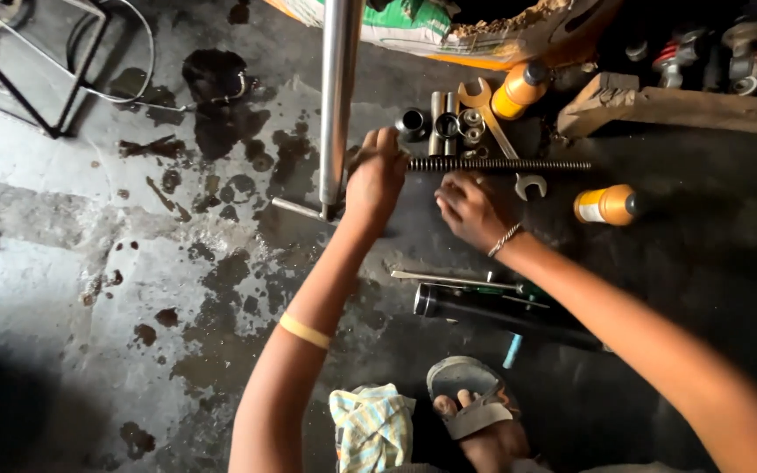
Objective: The person cleans motorcycle fork and suspension components and organizes a tool chest.
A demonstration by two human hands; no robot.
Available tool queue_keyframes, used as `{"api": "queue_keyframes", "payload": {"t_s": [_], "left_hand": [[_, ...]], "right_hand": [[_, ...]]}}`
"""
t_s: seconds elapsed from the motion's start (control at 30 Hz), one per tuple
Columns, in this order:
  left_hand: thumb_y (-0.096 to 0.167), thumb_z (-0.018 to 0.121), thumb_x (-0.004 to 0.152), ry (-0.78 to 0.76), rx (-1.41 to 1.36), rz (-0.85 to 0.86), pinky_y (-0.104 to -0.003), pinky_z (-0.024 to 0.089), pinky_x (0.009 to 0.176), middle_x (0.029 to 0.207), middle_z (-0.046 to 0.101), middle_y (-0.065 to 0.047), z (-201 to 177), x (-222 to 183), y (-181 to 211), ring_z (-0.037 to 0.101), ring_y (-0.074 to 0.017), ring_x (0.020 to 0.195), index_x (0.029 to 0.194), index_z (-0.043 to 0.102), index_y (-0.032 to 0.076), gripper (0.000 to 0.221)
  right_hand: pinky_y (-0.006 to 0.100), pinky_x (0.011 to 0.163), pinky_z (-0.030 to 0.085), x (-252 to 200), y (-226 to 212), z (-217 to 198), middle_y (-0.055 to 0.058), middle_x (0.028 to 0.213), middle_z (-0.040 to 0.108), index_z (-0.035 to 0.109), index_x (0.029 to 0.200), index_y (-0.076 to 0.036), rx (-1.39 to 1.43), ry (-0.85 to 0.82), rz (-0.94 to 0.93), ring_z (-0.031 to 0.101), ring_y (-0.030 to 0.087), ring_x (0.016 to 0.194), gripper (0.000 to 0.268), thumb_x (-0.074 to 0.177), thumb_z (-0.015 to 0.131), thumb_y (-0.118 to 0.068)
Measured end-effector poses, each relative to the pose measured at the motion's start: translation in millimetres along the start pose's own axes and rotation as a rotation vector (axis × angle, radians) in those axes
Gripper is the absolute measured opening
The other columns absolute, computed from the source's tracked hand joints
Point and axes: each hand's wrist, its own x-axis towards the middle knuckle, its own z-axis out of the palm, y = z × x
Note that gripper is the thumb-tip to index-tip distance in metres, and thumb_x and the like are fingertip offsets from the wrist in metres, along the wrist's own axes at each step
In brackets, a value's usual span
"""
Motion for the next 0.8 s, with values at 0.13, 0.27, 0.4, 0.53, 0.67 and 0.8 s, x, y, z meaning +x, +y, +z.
{"api": "queue_keyframes", "payload": {"t_s": [0.13, 0.27, 0.4, 0.53, 0.67, 0.8], "left_hand": [[0.015, 0.071, 0.090, -0.073, 0.063, 0.030, -0.051, 0.053, 0.074, 0.102, 0.068, -0.018, 24, 25, -17, 0.067, -0.0421, 0.088, 0.107, 0.061, 0.006, 0.022], [0.012, 0.072, 0.088, -0.224, 0.206, -0.025, -0.049, 0.054, 0.079, 0.103, 0.068, -0.017, 39, 30, -19, 0.067, -0.0397, 0.091, 0.100, 0.066, 0.006, 0.015], [0.011, 0.076, 0.079, -0.255, 0.220, 0.040, -0.047, 0.054, 0.084, 0.108, 0.067, -0.014, 27, 30, -5, 0.066, -0.0372, 0.100, 0.104, 0.065, 0.006, 0.028], [0.010, 0.076, 0.082, -0.194, 0.189, 0.079, -0.046, 0.054, 0.084, 0.118, 0.064, -0.014, 11, 17, 19, 0.064, -0.0361, 0.104, 0.117, 0.063, 0.008, 0.037], [0.014, 0.077, 0.084, -0.057, 0.100, 0.099, -0.043, 0.055, 0.082, 0.129, 0.057, -0.016, -19, -23, 52, 0.062, -0.0369, 0.109, 0.126, 0.059, 0.007, 0.046], [0.013, 0.077, 0.085, -0.060, -0.028, 0.048, -0.044, 0.056, 0.084, 0.126, 0.061, -0.013, -40, -91, 76, 0.064, -0.0361, 0.109, 0.119, 0.059, 0.008, 0.038]], "right_hand": [[0.041, 0.072, 0.056, -11, -24, -18, 0.009, 0.099, 0.066, 0.071, 0.096, -0.004, 0.038, -0.096, 0.109, 0.066, 0.028, 0.083, 0.011, 0.087, 0.077, -0.006], [0.039, 0.069, 0.055, -24, -24, -31, 0.010, 0.099, 0.066, 0.071, 0.095, -0.003, 0.084, -0.107, 0.161, 0.068, 0.026, 0.080, 0.011, 0.086, 0.077, -0.005], [0.036, 0.072, 0.058, -29, -25, -47, 0.009, 0.102, 0.067, 0.070, 0.096, -0.003, 0.142, -0.013, 0.228, 0.069, 0.025, 0.085, 0.010, 0.089, 0.075, -0.005], [0.037, 0.079, 0.058, -50, -18, -59, 0.009, 0.104, 0.065, 0.069, 0.100, 0.000, 0.183, 0.043, 0.248, 0.069, 0.026, 0.092, 0.012, 0.090, 0.074, -0.003], [0.034, 0.073, 0.059, -81, -30, -66, 0.005, 0.096, 0.069, 0.071, 0.096, -0.004, 0.323, -0.227, 0.397, 0.071, 0.021, 0.080, 0.013, 0.090, 0.077, -0.014], [0.040, 0.068, 0.057, -104, -34, -56, 0.005, 0.094, 0.070, 0.072, 0.092, -0.008, 0.210, -0.463, 0.285, 0.070, 0.027, 0.077, 0.019, 0.083, 0.078, -0.024]]}}
